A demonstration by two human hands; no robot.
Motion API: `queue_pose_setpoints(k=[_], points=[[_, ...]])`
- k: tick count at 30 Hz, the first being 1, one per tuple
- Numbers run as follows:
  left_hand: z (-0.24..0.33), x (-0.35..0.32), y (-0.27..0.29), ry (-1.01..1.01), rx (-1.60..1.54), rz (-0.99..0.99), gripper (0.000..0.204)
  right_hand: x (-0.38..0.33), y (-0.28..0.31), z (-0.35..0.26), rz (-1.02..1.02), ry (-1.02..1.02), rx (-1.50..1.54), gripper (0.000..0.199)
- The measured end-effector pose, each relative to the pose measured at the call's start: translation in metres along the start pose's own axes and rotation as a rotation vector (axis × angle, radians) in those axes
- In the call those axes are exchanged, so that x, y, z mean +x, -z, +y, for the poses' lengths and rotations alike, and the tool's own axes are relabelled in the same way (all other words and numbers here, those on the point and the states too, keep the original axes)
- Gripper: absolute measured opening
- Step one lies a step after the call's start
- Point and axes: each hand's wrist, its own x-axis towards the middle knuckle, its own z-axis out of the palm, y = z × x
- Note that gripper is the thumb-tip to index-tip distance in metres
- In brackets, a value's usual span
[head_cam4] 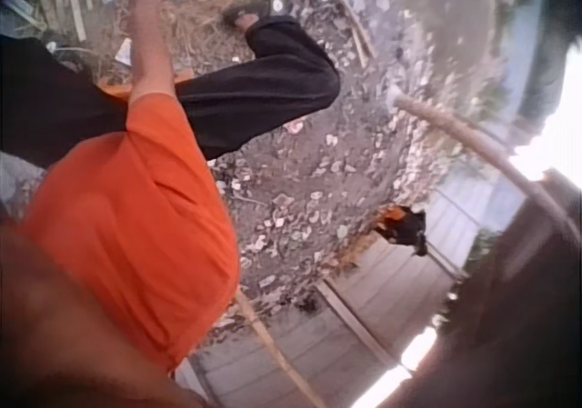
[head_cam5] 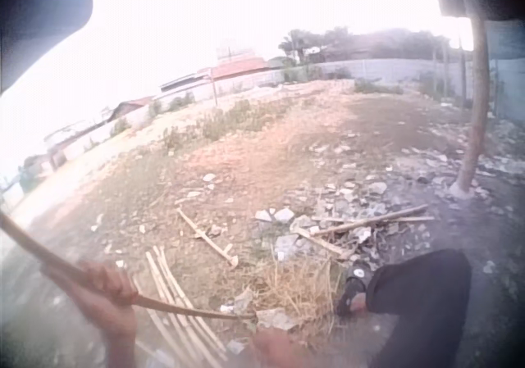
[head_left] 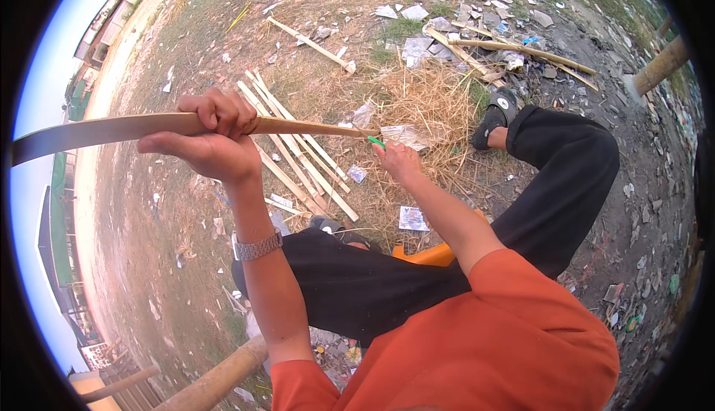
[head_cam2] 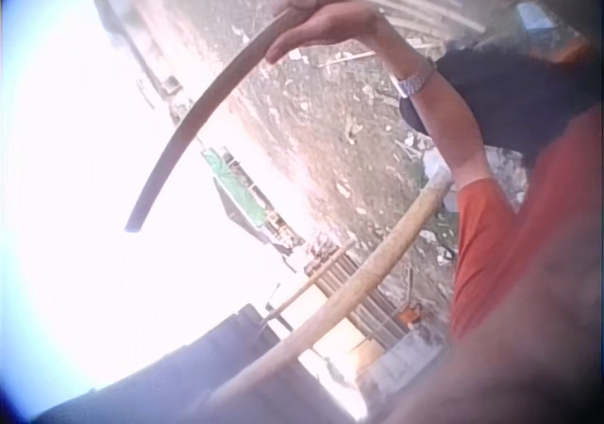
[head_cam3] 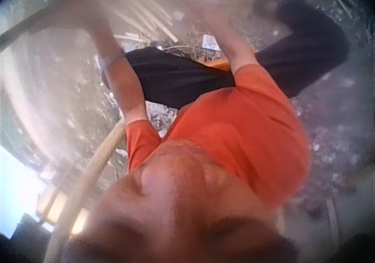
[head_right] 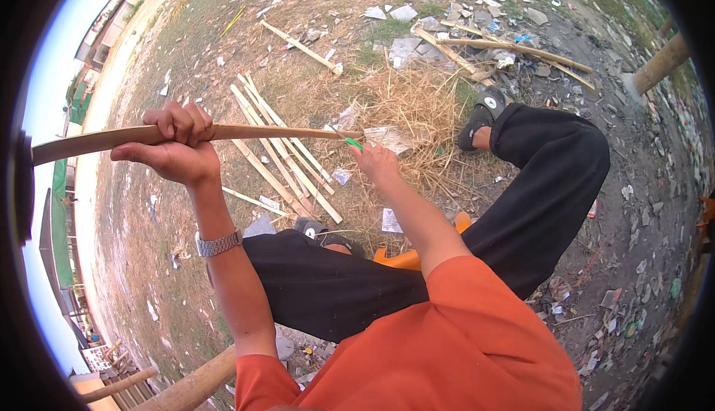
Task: The person holds a long bamboo stick in their left hand and uses a green-handled knife in their right hand to scrape and sharpen the surface of the stick. The person repeatedly scrapes along the length of the bamboo, removing thin shavings.
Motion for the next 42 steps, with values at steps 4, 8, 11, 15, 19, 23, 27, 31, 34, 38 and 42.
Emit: queue_pose_setpoints(k=[4, 8, 11, 15, 19, 23, 27, 31, 34, 38, 42], points=[[0.001, 0.012, 0.01, 0.022, 0.047, 0.148, 0.071, 0.006, 0.008, -0.013, 0.052, -0.083, 0.117, 0.061], [-0.002, 0.02, 0.015, 0.041, 0.052, 0.153, 0.07, 0.009, 0.004, -0.036, -0.256, -0.333, 0.575, 0.072], [-0.003, 0.019, 0.009, 0.045, 0.065, 0.142, 0.071, 0.003, -0.002, -0.039, -0.301, -0.257, 0.59, 0.075], [-0.003, 0.012, 0.0, 0.025, 0.05, 0.051, 0.073, -0.015, -0.014, -0.018, -0.186, -0.254, 0.294, 0.07], [-0.003, 0.007, 0.002, 0.043, -0.026, -0.002, 0.072, -0.005, -0.015, 0.01, -0.158, -0.094, 0.02, 0.061], [0.002, 0.009, 0.011, 0.027, 0.033, 0.134, 0.072, 0.045, 0.024, 0.035, -0.261, -0.192, -0.352, 0.056], [0.0, 0.011, 0.009, 0.045, 0.034, 0.129, 0.073, 0.06, 0.092, 0.022, -0.157, -0.351, -0.073, 0.053], [-0.002, 0.013, 0.006, 0.082, -0.004, 0.039, 0.074, 0.014, 0.146, -0.057, -0.172, 0.051, 0.682, 0.055], [-0.003, 0.015, 0.004, 0.067, -0.022, 0.0, 0.074, -0.033, 0.172, -0.116, -0.35, 0.132, 0.829, 0.056], [-0.002, 0.012, 0.003, 0.063, -0.061, 0.019, 0.074, -0.058, 0.189, -0.161, -0.166, 0.186, 0.876, 0.052], [0.002, 0.009, 0.005, 0.087, -0.08, 0.001, 0.075, -0.057, 0.189, -0.168, -0.181, 0.094, 0.711, 0.051]])
